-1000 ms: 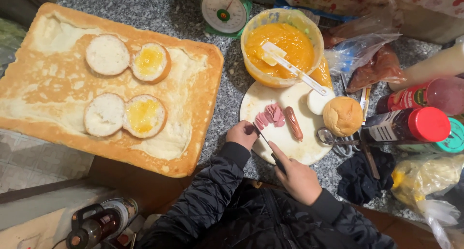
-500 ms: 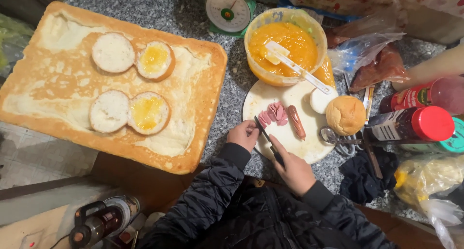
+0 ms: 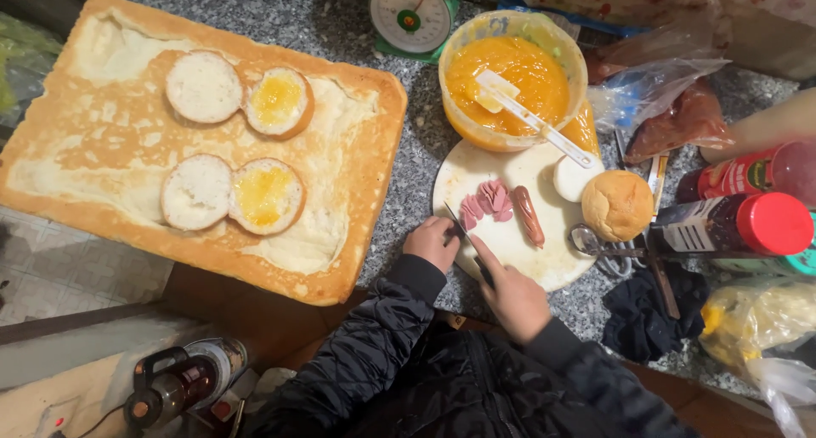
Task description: Preparing burgers by spreading sauce, cutting sausages, and adding lettuce to buns on a kitchen counter.
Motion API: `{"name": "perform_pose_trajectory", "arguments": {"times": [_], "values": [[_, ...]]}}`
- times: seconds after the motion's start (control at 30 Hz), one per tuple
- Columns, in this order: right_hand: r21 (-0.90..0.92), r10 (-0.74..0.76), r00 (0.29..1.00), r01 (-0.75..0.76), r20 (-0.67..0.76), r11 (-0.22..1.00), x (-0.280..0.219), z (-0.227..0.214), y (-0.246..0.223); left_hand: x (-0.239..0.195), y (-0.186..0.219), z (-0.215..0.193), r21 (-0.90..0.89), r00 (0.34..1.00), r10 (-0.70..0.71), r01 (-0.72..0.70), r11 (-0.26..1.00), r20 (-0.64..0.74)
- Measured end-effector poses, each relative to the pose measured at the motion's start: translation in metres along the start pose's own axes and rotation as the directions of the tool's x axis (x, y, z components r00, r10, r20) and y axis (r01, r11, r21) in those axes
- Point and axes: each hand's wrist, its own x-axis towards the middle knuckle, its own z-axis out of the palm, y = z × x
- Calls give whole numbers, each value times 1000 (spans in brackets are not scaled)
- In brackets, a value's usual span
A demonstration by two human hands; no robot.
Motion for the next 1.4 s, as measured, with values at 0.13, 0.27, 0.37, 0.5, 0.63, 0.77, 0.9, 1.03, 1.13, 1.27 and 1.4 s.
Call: {"name": "perform_pose_trajectory", "arguments": {"times": [0.13, 0.27, 0.37, 0.5, 0.63, 0.77, 0.9, 1.03, 1.13, 1.27, 1.4], "values": [[24, -63, 998, 63, -12, 998, 8, -10, -4, -9, 9, -14, -10, 1000, -3, 3, 1000, 9], [-45, -136, 988, 133, -73, 990, -12, 10, 21, -9, -4, -4, -62, 996, 62, -66, 996, -59], [-40, -133, 989, 131, -67, 991, -10, 8, 11, -8, -5, -6, -61, 992, 91, -97, 993, -86], [73, -97, 995, 97, -9, 993, 9, -16, -14, -12, -1, -10, -19, 995, 83, -84, 996, -62], [30, -81, 997, 81, -8, 996, -4, -12, 2, -14, -6, -9, -36, 984, 136, -141, 989, -116], [-8, -52, 999, 52, 16, 999, -26, -9, 14, -13, -14, 3, -4, 975, 138, -141, 990, -175], [-1, -60, 997, 61, 43, 998, -31, -18, 11, -9, -19, 8, 18, 969, 141, -140, 990, -203], [-26, -80, 995, 82, 57, 996, -6, -6, 11, -11, -17, 5, 10, 972, 130, -131, 991, -196], [47, -118, 993, 118, -8, 992, 17, 5, 6, -12, -14, 4, 6, 969, 141, -142, 990, -204], [115, -118, 993, 116, 3, 986, 10, -1, 10, -16, -11, -2, -2, 961, 175, -179, 984, -213], [129, -93, 996, 90, 18, 988, -20, -9, 16, -18, -10, -2, 11, 946, 192, -196, 981, -261]]}}
